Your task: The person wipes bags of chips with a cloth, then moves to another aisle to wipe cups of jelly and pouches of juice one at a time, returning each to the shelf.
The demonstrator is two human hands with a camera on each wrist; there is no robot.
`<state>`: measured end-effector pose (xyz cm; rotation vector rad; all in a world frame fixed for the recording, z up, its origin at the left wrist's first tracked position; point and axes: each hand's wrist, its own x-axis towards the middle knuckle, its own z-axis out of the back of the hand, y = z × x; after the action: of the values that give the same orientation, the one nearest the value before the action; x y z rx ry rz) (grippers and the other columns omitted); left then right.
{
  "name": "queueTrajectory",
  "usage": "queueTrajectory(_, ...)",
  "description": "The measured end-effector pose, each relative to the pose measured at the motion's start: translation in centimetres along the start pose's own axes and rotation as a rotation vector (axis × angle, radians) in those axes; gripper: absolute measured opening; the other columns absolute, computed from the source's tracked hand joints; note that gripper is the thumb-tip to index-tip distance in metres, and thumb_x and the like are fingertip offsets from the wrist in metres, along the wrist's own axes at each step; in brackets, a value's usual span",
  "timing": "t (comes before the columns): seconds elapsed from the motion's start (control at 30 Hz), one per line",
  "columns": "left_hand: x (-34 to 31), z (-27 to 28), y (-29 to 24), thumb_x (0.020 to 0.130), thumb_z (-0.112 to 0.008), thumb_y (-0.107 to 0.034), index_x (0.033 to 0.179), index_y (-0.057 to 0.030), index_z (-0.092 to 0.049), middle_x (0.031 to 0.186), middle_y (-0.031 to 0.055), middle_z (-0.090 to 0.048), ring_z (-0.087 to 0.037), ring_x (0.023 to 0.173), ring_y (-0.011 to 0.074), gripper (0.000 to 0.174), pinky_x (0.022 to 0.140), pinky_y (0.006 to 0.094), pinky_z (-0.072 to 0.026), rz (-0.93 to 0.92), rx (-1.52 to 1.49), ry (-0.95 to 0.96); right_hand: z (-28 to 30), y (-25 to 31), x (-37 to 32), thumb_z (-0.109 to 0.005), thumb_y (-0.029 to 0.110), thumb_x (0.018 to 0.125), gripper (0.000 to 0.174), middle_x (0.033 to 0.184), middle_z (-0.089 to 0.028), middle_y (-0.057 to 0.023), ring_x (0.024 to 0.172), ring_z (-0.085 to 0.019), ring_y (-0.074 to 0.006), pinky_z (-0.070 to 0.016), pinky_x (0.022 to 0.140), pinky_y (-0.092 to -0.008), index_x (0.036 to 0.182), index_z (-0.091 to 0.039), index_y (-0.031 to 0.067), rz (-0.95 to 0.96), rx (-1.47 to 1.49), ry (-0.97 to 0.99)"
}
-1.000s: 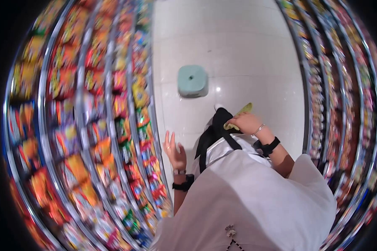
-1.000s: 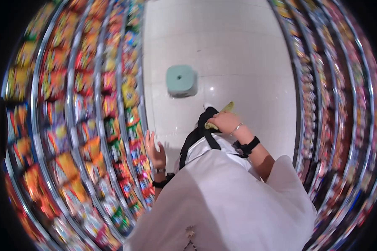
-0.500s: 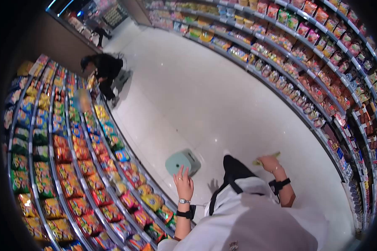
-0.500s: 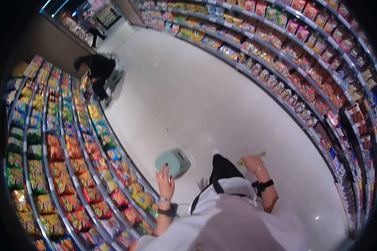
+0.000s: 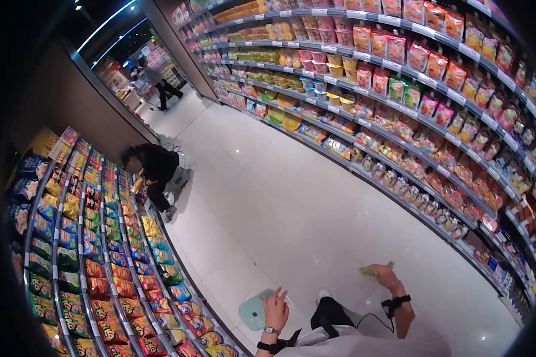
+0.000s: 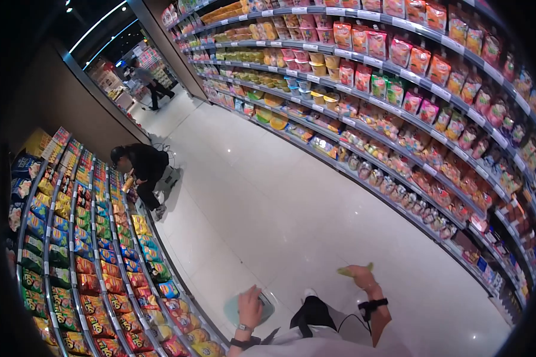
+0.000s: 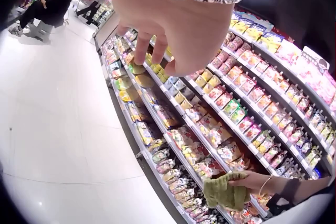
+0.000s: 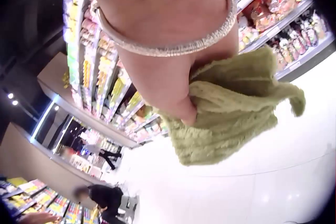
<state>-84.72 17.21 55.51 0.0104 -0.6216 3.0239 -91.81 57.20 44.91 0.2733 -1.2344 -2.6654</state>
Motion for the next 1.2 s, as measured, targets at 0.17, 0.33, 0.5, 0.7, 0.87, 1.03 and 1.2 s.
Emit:
queueTrajectory(0.17,4.1,1.6,-2.1,0.077,-0.056,-0.006,0.126,-0.0140,-0.047,0.131,0.0084,-0.046,-0.046,0.116,0.0267,0.050,0.102,0.0584,-0.0245,-0.116,-0.020,0.048,3.2,-6.2,-4.7,-0.054,0.011,0.079,0.025,0.093,-0.065,-0.0170,0.089,-0.061,-0.0350,-0.0491,0.078,-0.0400,0.101,-0.064,0.0090,-0.494,-0.487,0.194)
queueTrajectory(0.33,3.3,2.1,-0.3,0.077,-0.056,-0.006,0.125,-0.0142,-0.048,0.129,0.0079,-0.047,-0.047,0.115,0.0276,0.049,0.103,0.0554,-0.0251,-0.029,0.019,-0.025,-0.2,-7.6,-6.8,-0.053,0.017,0.083,0.021,0.094,-0.065,-0.0154,0.090,-0.061,-0.0338,-0.0490,0.078,-0.0413,0.101,-0.064,0.0125,-0.465,-0.263,0.247)
queueTrajectory(0.5,2.0,2.3,1.1,0.079,-0.056,-0.007,0.124,-0.0140,-0.049,0.128,0.0063,-0.049,-0.048,0.114,0.0243,0.045,0.103,0.0534,-0.0268,0.018,0.045,-0.027,-4.9,-2.9,-3.3,-0.049,0.009,0.081,0.026,0.097,-0.064,-0.0159,0.091,-0.060,-0.0344,-0.0472,0.079,-0.0420,0.104,-0.062,0.0094,-0.191,-0.033,0.184)
queueTrajectory(0.7,4.0,2.0,1.9,0.081,-0.053,-0.006,0.124,-0.0140,-0.049,0.128,0.0052,-0.049,-0.048,0.116,0.0239,0.044,0.104,0.0529,-0.0253,-0.027,-0.016,0.028,-8.2,1.3,-2.4,-0.047,0.004,0.077,0.031,0.095,-0.064,-0.0145,0.089,-0.059,-0.0351,-0.0463,0.078,-0.0432,0.104,-0.062,0.0101,-0.054,-0.028,0.139)
queueTrajectory(0.87,8.1,1.0,3.4,0.082,-0.054,-0.007,0.125,-0.0150,-0.049,0.128,0.0042,-0.049,-0.048,0.116,0.0213,0.044,0.104,0.0537,-0.0246,-0.161,-0.079,0.067,-6.0,4.7,-2.9,-0.048,0.001,0.076,0.031,0.099,-0.063,-0.0171,0.096,-0.058,-0.0340,-0.0455,0.084,-0.0396,0.103,-0.063,0.0068,-0.251,-0.085,0.229)
queueTrajectory(1.03,15.7,0.7,5.3,0.081,-0.054,-0.005,0.121,-0.0139,-0.051,0.122,0.0040,-0.053,-0.051,0.110,0.0220,0.041,0.102,0.0528,-0.0281,-0.347,-0.104,0.064,-7.2,3.4,-5.1,-0.050,0.006,0.080,0.027,0.097,-0.064,-0.0178,0.095,-0.058,-0.0357,-0.0464,0.082,-0.0404,0.104,-0.063,0.0083,-0.536,-0.140,0.043)
queueTrajectory(1.2,24.4,1.6,8.4,0.080,-0.054,-0.005,0.117,-0.0118,-0.053,0.109,0.0068,-0.060,-0.057,0.099,0.0249,0.037,0.096,0.0473,-0.0378,-0.483,-0.146,0.054,-13.4,-0.1,-4.7,-0.057,0.024,0.077,0.033,0.106,-0.062,-0.0173,0.100,-0.057,-0.0366,-0.0458,0.086,-0.0427,0.108,-0.062,0.0131,-0.847,-0.205,0.229)
